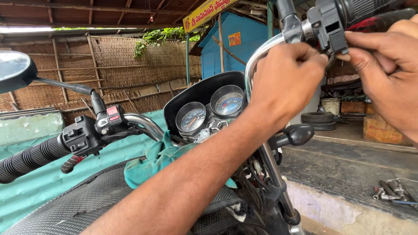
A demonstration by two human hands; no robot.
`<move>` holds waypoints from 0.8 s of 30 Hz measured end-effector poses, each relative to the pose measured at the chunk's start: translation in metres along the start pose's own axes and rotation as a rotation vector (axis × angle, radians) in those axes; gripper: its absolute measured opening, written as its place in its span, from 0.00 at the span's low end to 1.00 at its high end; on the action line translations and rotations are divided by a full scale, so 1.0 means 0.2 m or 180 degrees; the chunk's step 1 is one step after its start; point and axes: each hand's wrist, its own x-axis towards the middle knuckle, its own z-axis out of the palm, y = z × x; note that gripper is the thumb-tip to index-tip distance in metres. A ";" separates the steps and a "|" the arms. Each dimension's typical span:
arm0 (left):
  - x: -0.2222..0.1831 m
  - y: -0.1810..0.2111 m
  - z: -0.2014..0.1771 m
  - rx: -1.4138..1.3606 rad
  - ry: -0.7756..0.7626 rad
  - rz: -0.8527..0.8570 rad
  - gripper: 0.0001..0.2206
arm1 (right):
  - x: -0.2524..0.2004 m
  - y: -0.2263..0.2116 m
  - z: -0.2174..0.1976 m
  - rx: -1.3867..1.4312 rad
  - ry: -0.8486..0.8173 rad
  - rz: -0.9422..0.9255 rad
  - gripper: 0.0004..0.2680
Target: The person works on a motorcycle handlebar, manipulating the switch housing near the throttle grip and handling a cable below the handlebar. They then pick up a screwdriver from the step and use it on the switch assembly before reaching toward the front wheel area.
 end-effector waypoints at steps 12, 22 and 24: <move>-0.05 0.04 -0.01 -0.0081 0.0250 0.0295 0.11 | -0.06 0.07 0.02 -0.0167 -0.0013 -0.0162 0.06; 0.11 0.02 -0.12 0.1052 0.0279 0.1836 0.30 | 0.05 -0.14 -0.07 -0.0311 0.0373 -0.0399 0.07; 0.15 0.00 -0.14 0.1052 0.0015 0.2170 0.33 | 0.05 -0.13 -0.09 -0.0114 0.0298 -0.0166 0.10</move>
